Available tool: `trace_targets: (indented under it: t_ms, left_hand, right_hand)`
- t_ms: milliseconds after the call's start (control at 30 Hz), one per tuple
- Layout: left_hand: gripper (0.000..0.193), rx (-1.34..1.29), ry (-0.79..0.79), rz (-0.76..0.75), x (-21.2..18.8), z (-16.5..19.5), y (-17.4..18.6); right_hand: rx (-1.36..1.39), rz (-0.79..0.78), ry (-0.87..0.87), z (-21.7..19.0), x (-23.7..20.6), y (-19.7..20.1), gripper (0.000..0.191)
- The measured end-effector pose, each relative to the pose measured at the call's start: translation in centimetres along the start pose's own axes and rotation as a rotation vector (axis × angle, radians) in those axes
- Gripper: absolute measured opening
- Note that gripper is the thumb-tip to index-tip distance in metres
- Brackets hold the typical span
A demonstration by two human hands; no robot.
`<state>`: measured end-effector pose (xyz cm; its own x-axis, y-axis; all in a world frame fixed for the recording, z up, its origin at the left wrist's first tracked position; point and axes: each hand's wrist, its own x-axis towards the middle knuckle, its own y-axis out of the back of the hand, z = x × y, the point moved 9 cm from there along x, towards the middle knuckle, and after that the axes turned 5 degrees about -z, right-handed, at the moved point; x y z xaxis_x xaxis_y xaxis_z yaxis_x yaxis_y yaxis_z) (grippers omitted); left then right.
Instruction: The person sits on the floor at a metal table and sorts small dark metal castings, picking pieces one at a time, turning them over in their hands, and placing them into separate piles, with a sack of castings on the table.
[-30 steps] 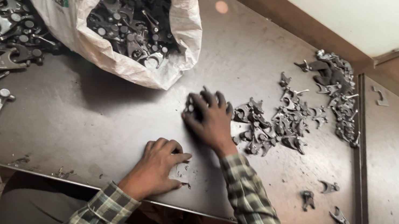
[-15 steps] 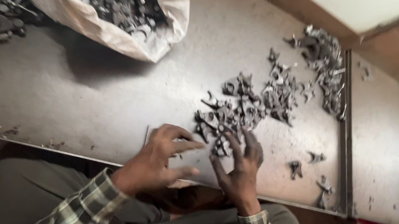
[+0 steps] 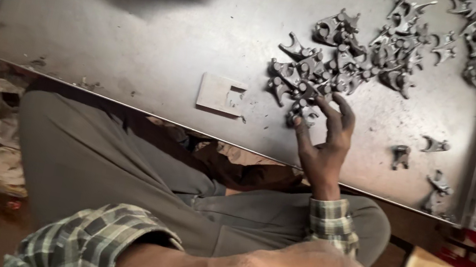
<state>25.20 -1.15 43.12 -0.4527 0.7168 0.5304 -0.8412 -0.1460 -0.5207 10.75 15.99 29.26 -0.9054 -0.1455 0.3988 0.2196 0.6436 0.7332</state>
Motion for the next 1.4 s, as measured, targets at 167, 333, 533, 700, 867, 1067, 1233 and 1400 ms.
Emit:
trace_targets:
  t_ms: [167,333,533,700,867,1067,1233,1400]
  left_hand:
    - [0.051,-0.372,0.096,-0.003,-0.7,-1.4,-0.7]
    - [0.047,-0.509,0.153,0.013,-1.2,-1.5,-0.8]
    - [0.042,-0.487,0.168,0.013,-0.8,-1.2,-0.8]
    - [0.038,-0.410,0.163,0.006,0.1,-1.1,-0.8]
    - [0.035,-0.031,0.081,0.006,1.5,-0.4,-1.4]
    - [0.032,0.318,0.004,0.009,1.5,0.1,-2.2]
    - [0.034,0.358,0.011,-0.013,-0.2,-0.2,-1.9]
    - [0.037,0.161,0.063,0.053,-0.8,-1.2,-1.5]
  right_hand:
    - [0.066,-0.003,-0.022,0.4,-0.5,0.4,0.046]
    - [0.106,-0.007,-0.031,0.7,-0.8,0.5,0.049]
    - [0.103,-0.010,-0.056,0.9,-0.9,0.7,0.051]
    - [0.121,-0.013,-0.052,1.0,-0.7,1.0,0.054]
    - [0.134,0.001,-0.071,1.1,0.1,1.5,0.057]
    - [0.143,0.021,-0.068,1.2,0.1,2.4,0.055]
    - [0.103,0.023,-0.100,2.2,-0.3,2.9,0.056]
    - [0.093,0.040,-0.100,2.7,-0.3,3.4,0.056]
